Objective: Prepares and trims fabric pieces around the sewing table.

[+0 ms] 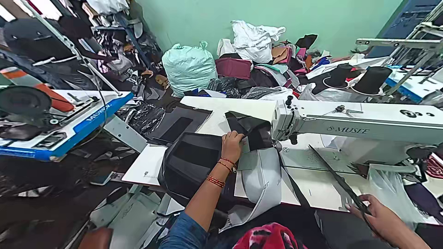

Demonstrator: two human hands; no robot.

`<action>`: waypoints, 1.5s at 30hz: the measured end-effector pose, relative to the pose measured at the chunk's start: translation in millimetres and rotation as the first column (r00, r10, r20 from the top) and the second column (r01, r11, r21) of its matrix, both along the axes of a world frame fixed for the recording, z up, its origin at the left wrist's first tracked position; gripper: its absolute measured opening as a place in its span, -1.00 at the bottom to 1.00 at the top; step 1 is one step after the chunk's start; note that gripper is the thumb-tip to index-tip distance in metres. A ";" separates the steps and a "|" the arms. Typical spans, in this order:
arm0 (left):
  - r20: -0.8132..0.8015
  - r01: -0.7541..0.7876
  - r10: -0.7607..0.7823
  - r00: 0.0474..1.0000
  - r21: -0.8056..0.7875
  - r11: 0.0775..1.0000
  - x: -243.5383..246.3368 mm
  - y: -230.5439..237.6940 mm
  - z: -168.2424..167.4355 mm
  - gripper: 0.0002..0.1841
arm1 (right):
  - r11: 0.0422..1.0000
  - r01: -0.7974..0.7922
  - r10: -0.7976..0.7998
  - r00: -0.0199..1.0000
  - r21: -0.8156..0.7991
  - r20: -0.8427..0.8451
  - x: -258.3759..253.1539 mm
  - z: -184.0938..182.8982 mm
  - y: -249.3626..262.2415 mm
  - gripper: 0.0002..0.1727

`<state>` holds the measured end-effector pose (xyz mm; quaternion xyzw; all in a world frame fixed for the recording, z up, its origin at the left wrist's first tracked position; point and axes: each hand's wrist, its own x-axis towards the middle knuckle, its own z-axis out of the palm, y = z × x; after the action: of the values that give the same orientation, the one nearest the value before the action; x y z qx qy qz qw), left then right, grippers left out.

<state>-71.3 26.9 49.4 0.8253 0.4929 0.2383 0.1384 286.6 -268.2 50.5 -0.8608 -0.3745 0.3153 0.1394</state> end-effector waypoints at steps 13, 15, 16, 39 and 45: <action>0.199 -0.134 0.018 0.980 0.591 0.796 -5.2 -1.0 -51.7 -0.79 | 0.918 -0.371 0.391 0.784 0.142 -0.482 -63.5 34.1 43.3 -0.33; 0.188 -0.126 0.011 0.982 0.614 0.779 -6.2 -1.1 -51.7 -0.79 | 0.899 -0.428 0.412 0.756 0.092 -0.509 -73.8 37.2 68.3 -0.31; 0.184 -0.123 0.009 0.983 0.621 0.774 -6.7 -1.3 -51.3 -0.78 | 0.894 -0.444 0.412 0.755 0.066 -0.510 -79.0 38.9 81.0 -0.32; 0.186 -0.153 0.035 0.982 0.673 0.724 -5.0 0.6 -54.1 -0.79 | 0.870 -0.486 0.466 0.752 0.085 -0.465 -100.1 39.9 149.1 -0.35; 0.181 -0.150 0.035 0.983 0.676 0.722 -5.2 0.6 -53.6 -0.80 | 0.874 -0.476 0.461 0.752 0.096 -0.472 -101.4 39.1 149.7 -0.38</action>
<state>-76.5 27.5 -4.2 0.7710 0.3980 0.4739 -0.1505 185.2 -118.5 89.7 -0.6356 -0.5264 0.5492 0.1314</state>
